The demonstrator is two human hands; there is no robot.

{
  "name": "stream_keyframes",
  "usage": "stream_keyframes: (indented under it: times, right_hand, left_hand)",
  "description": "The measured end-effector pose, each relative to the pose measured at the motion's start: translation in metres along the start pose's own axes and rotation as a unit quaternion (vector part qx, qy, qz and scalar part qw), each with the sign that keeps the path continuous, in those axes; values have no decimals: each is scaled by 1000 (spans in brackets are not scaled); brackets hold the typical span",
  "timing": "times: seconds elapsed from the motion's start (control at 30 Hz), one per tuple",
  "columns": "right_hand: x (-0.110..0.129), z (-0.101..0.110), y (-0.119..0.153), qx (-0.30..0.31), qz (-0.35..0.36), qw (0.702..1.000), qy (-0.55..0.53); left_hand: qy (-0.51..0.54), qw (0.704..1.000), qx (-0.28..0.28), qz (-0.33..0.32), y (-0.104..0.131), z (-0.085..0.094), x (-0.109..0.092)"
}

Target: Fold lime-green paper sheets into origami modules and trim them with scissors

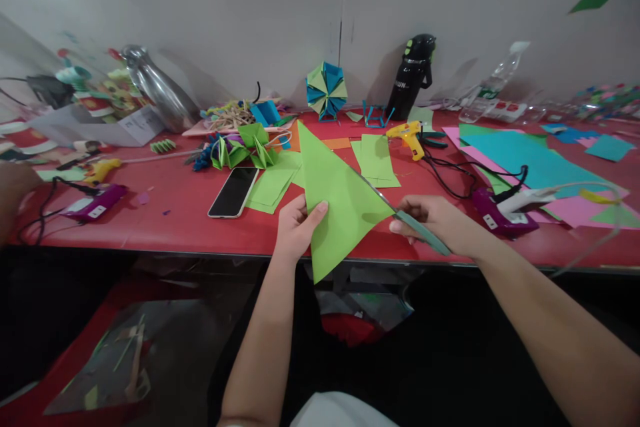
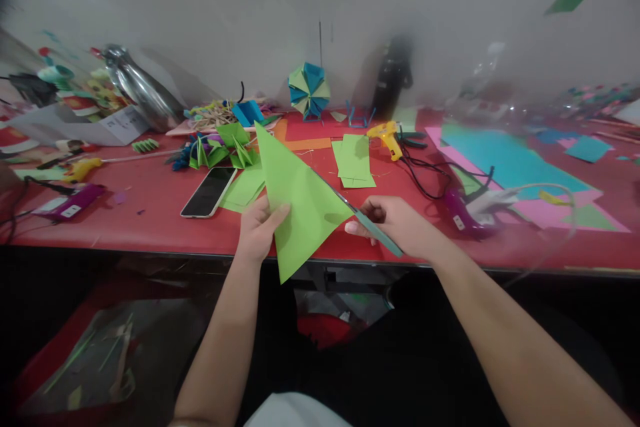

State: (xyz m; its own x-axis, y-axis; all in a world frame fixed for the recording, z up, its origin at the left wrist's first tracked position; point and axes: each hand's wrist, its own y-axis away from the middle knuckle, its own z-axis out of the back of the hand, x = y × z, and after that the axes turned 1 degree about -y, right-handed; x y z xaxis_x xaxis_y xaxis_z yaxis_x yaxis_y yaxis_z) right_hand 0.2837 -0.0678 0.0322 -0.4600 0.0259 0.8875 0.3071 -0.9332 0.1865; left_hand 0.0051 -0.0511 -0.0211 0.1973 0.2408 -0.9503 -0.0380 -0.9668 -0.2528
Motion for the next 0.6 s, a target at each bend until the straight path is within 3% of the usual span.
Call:
stream_keyframes:
  times: [0.27, 0.4, 0.5, 0.6]
  right_hand:
    - [-4, -1, -2, -18, -1, 1000, -5]
    - [-3, -2, -2, -38, 41, 998, -12]
    - [-2, -1, -2, -31, 69, 997, -20]
    - [0, 0, 0, -11, 47, 999, -21]
  left_hand:
    - [6, 1000, 7, 3, 1, 1, 1]
    - [10, 1000, 11, 1, -1, 1, 1]
    - [8, 1000, 8, 1, -1, 1, 2]
    - [13, 1000, 9, 1, -1, 1, 3]
